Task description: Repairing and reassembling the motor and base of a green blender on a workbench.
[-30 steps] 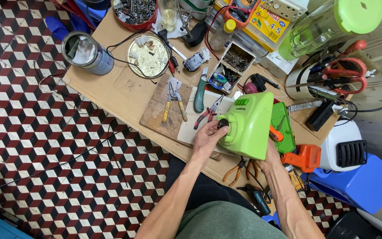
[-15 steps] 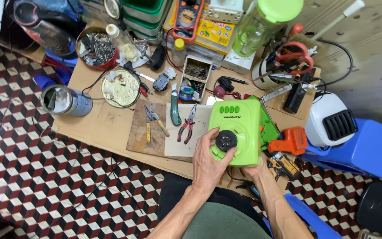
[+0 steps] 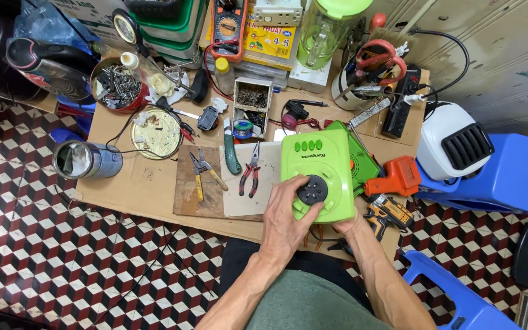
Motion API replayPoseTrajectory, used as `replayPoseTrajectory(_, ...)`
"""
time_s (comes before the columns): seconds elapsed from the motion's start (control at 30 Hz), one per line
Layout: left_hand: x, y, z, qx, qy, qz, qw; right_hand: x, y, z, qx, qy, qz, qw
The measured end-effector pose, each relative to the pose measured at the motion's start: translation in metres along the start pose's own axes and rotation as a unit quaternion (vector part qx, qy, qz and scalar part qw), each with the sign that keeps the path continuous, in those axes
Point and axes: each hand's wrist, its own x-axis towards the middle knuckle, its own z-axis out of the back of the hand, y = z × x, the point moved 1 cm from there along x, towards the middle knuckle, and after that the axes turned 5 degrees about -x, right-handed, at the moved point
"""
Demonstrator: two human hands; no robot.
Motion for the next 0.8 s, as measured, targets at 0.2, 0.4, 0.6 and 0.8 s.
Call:
replayPoseTrajectory(0.2, -0.001, -0.022, 0.002, 0.005, 0.026, -0.066, 0.997, -0.014, 0.023, -0.055, 0.125, 0.065, 0.023, 0.99)
replayPoseTrajectory(0.4, 0.0, -0.024, -0.003, 0.003, 0.042, -0.079, 0.996, -0.011, 0.026, -0.064, 0.128, 0.051, 0.063, 0.988)
replayPoseTrajectory(0.6, 0.002, -0.029, -0.002, -0.003, 0.04, -0.101, 0.994, -0.009, 0.022, -0.043, 0.135, 0.031, 0.059, 0.989)
replayPoseTrajectory(0.8, -0.001, -0.024, -0.005, 0.005, 0.035, -0.096, 0.995, -0.015, 0.027, -0.062, 0.121, 0.047, 0.067, 0.989)
